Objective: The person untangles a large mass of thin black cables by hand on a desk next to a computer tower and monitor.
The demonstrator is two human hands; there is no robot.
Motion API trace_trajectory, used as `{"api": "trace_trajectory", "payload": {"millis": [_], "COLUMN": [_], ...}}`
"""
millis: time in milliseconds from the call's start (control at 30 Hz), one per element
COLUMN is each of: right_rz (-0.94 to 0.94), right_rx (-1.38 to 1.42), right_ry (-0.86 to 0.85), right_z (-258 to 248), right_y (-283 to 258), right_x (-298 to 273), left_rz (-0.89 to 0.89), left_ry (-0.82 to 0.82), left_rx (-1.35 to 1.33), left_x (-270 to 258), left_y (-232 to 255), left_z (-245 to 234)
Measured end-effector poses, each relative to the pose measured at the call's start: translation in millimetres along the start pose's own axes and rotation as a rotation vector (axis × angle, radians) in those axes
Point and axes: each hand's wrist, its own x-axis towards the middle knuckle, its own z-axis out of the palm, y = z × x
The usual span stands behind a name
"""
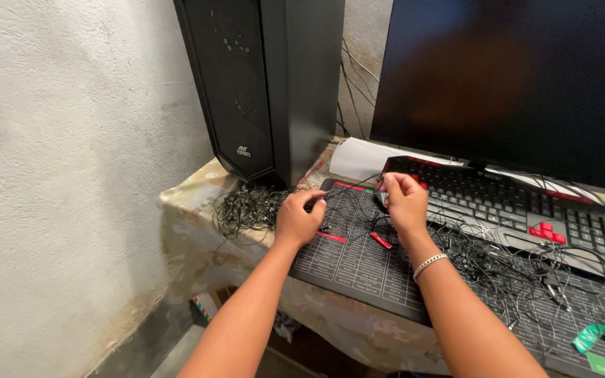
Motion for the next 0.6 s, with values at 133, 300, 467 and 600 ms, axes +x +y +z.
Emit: {"api": "trace_trajectory", "payload": {"millis": [133, 300, 467, 600], "right_rz": [-0.315, -0.434, -0.371, -0.421], "right_rx": [-0.278, -0.580, -0.570, -0.520], "right_ry": [0.081, 0.045, 0.068, 0.033], "right_z": [5, 11, 13, 15], "right_y": [-9, -26, -28, -22], "right_x": [-14, -33, -28, -26], "left_rz": [0.204, 0.284, 0.717, 0.687], "left_ry": [-0.067, -0.087, 0.022, 0.016], "left_rx": [0.143, 0.194, 0.258, 0.280], "left_x": [-2, -10, -14, -6], "left_y": [11, 31, 48, 52], "left_z": [-4, -10, -5, 20]}}
